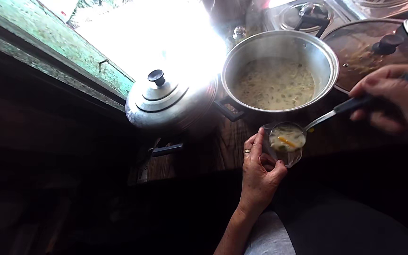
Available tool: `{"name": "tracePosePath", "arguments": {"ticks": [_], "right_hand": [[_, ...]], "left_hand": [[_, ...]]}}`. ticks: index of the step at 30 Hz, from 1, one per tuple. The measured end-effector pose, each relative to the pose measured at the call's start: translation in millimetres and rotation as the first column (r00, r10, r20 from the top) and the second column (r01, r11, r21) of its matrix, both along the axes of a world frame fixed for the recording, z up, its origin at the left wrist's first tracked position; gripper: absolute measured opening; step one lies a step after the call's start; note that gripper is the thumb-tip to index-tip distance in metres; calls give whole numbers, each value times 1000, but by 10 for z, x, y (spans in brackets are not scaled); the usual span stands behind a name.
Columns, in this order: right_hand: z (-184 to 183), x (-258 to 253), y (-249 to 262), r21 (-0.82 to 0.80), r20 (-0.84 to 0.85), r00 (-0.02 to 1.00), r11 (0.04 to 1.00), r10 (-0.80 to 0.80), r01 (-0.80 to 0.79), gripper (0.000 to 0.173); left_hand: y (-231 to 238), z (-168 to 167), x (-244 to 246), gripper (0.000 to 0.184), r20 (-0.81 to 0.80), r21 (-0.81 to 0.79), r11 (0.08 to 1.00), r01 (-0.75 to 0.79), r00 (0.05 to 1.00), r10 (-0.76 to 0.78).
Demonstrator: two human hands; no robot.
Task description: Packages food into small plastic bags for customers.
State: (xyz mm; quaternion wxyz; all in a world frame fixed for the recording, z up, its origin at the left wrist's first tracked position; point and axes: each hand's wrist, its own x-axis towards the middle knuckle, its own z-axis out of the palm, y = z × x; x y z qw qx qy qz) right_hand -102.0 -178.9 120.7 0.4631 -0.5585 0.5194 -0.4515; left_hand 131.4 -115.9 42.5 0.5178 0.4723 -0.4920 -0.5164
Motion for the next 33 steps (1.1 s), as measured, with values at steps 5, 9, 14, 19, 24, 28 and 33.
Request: {"name": "tracePosePath", "arguments": {"ticks": [5, 9, 14, 19, 24, 28, 33], "right_hand": [[-387, 142, 432, -543, -636, 758, 612, 148, -575, 19], [-381, 57, 455, -584, -751, 657, 403, 61, -705, 16], [-290, -163, 235, -416, -180, 982, 900, 57, -128, 13], [-90, -87, -303, -262, 219, 974, 958, -59, 117, 24], [-288, -34, -714, -526, -356, 924, 847, -141, -74, 24], [-394, -11, -805, -540, -606, 776, 806, -174, -241, 28], [-481, -31, -848, -472, -598, 796, 845, -98, -251, 28]], "left_hand": [[18, -10, 9, 72, 19, -26, 999, 19, 1000, -19], [-4, -14, 12, 74, 4, -24, 1000, -8, 1000, 8], [-28, -7, -21, 74, -13, -17, 1000, -8, 1000, 8], [-54, -5, -49, 76, -32, -62, 998, -6, 999, 4], [-55, 22, -73, 78, -37, -64, 998, -5, 999, 2], [-40, 12, -57, 77, -1, -64, 998, -6, 1000, 6], [-31, 11, -44, 78, -1, -61, 998, -10, 1000, 10]]}}
